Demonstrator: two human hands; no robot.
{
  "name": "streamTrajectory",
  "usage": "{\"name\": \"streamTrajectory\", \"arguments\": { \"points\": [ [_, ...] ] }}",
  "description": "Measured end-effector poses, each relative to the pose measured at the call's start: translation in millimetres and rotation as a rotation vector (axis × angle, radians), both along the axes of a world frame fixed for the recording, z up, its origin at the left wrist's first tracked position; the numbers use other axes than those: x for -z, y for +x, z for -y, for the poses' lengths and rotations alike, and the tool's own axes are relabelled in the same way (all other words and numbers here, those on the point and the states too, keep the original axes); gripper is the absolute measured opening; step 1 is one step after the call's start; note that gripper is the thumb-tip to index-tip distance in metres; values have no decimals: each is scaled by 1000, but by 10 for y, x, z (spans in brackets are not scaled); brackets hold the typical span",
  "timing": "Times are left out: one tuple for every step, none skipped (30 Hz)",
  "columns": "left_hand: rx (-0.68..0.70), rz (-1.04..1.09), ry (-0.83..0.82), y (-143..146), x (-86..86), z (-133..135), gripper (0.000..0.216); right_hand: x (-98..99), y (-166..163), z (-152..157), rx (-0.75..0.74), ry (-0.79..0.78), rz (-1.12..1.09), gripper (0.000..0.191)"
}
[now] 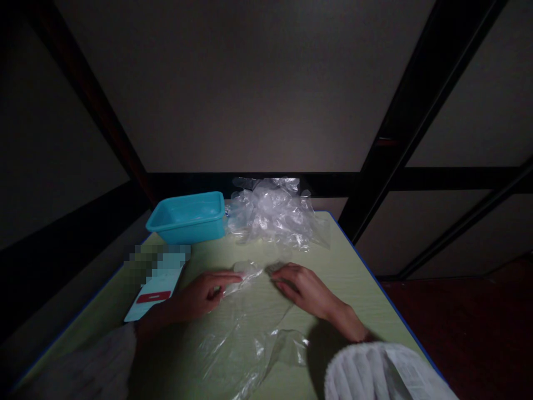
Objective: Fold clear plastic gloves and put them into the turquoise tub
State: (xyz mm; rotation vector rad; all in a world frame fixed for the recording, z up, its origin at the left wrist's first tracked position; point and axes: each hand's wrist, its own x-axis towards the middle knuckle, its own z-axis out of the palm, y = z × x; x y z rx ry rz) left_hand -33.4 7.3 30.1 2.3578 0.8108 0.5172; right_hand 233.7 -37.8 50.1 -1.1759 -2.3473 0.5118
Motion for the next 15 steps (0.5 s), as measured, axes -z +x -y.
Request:
{"name": "streamTrajectory", "arguments": {
  "points": [
    [33,-16,46,4,-12,19,60,9,-9,-2,11,-2,-14,22],
    [72,-33,93,6,-21,38,62,17,-16,-4,18,-1,-33,23],
    [114,-53,141,7,-28,58,64,24,-23,-5,21,0,-56,25],
    [156,-74,186,7,-33,78,66,28,-30,-5,20,1,-81,28],
    [198,-92,231,8,-37,98,68,31,-37,-5,17,-2,-105,31],
    [231,-109,269,10,-42,119,68,33,-45,-2,15,-10,-127,34],
    [257,-122,307,12,-48,140,68,35,-53,1,15,-23,-146,36],
    [278,-136,344,17,-54,160,66,37,-62,5,16,-40,-160,38],
    [293,-151,381,23,-60,180,63,40,-71,9,13,-59,-172,40],
    [304,-168,418,30,-66,197,60,45,-81,13,9,-77,-181,42],
    [311,-185,452,37,-69,212,57,50,-92,15,2,-92,-189,44],
    [318,-201,480,45,-71,225,54,57,-103,17,-8,-104,-198,46],
    [325,-213,502,52,-70,235,52,64,-114,17,-20,-115,-207,48],
    [327,-226,516,58,-68,243,51,71,-125,16,-34,-124,-216,49],
    [328,-233,528,63,-65,247,50,78,-135,15,-45,-133,-230,51]
  ]
}}
